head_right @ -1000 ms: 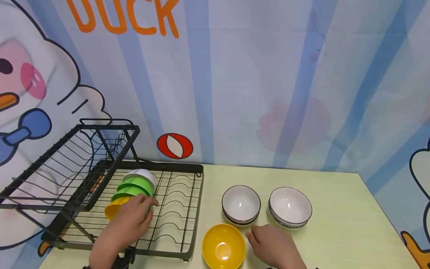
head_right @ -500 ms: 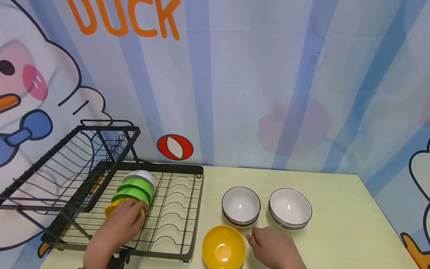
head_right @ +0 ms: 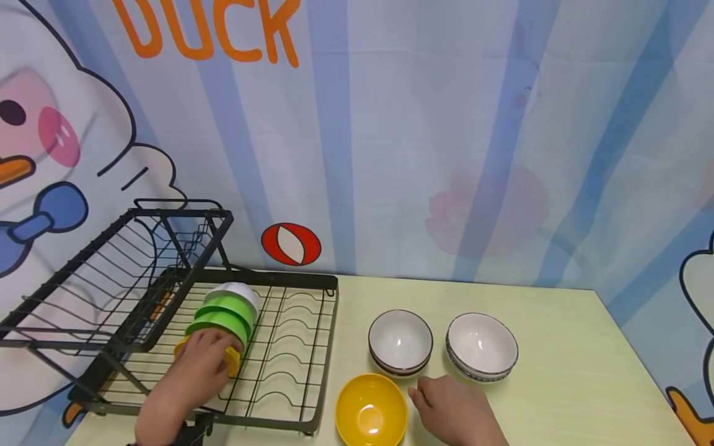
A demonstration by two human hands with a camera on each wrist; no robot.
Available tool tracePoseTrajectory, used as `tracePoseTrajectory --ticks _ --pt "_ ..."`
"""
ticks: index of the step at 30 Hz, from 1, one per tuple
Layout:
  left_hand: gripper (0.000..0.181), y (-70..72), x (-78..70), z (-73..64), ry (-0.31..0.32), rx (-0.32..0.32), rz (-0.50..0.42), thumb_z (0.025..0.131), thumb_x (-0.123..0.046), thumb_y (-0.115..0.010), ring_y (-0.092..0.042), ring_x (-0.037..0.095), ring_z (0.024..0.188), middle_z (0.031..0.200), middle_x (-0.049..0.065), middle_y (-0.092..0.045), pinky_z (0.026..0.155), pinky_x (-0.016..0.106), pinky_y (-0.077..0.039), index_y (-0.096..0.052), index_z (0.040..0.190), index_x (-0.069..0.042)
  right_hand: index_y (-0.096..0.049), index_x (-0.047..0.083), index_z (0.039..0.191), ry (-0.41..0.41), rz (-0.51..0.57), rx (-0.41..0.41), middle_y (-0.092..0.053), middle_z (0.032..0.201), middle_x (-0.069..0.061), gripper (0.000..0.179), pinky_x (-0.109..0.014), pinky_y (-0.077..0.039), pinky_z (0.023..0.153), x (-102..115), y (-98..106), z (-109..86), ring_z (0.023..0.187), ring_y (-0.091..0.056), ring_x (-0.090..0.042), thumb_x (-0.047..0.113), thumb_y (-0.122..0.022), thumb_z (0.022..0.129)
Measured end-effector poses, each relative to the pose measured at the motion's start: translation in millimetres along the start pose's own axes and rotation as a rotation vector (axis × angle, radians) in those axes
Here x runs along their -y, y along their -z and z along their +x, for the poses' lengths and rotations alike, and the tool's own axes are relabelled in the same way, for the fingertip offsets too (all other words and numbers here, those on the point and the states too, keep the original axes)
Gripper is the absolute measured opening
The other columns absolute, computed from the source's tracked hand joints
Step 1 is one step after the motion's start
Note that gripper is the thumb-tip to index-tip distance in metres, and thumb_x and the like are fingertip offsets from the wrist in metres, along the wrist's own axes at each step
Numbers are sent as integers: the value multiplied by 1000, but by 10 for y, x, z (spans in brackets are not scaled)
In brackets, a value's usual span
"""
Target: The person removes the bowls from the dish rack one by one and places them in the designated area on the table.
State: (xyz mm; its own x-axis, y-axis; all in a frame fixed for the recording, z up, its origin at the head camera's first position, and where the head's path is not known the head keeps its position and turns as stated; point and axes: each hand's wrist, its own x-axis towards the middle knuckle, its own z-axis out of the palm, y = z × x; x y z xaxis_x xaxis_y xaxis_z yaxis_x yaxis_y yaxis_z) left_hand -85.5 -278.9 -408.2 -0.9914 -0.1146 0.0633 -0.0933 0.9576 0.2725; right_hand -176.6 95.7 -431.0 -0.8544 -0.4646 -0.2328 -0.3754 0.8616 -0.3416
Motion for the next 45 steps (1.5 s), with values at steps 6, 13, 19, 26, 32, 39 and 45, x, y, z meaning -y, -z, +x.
tracePoseTrajectory --ticks 6,13,19,26,32,39,45 --pt "39 4 31 -8 -8 -13 0 74 5 -67 -45 45 125 122 17 -58 107 69 -35 -67 110 -10 -55 21 74 10 -3 -12 -43 58 2 25 -29 -34 56 -6 -14 4 57 -43 -14 31 -61 97" --pt "42 -8 55 1 24 -8 14 75 3 -69 -45 48 127 128 18 -57 104 71 -35 -66 115 -10 -57 21 77 8 6 7 -45 59 2 23 -29 -34 56 1 -7 13 57 -43 -15 31 -61 97" --pt "47 -25 76 15 64 23 9 79 0 -72 -41 51 130 136 21 -53 103 73 -34 -64 125 -7 -61 21 81 5 4 14 -49 61 3 19 -30 -37 57 11 -14 23 59 -45 -15 31 -61 97" --pt "50 -40 98 46 93 62 13 81 -2 -71 -36 53 134 144 23 -49 105 73 -30 -61 130 -7 -62 21 83 22 4 19 -50 62 3 17 -31 -39 58 6 -20 26 60 -46 -15 32 -61 97" --pt "50 -66 124 54 100 79 28 84 -6 -71 -35 51 136 147 24 -47 107 72 -29 -60 133 -8 -62 20 85 4 16 42 -51 63 3 17 -31 -39 58 4 -20 27 60 -47 -15 32 -61 97" --pt "47 -99 144 88 96 89 40 88 -10 -69 -36 53 137 148 26 -45 108 71 -28 -59 133 -9 -61 20 84 -5 16 42 -51 62 3 17 -31 -38 58 -5 -16 31 60 -47 -15 32 -61 97" --pt "51 -108 166 93 142 111 41 88 -13 -69 -32 51 136 150 27 -42 107 70 -26 -57 138 -11 -63 20 85 -16 22 61 -53 63 3 17 -31 -40 59 -6 -13 37 61 -48 -15 33 -61 96"
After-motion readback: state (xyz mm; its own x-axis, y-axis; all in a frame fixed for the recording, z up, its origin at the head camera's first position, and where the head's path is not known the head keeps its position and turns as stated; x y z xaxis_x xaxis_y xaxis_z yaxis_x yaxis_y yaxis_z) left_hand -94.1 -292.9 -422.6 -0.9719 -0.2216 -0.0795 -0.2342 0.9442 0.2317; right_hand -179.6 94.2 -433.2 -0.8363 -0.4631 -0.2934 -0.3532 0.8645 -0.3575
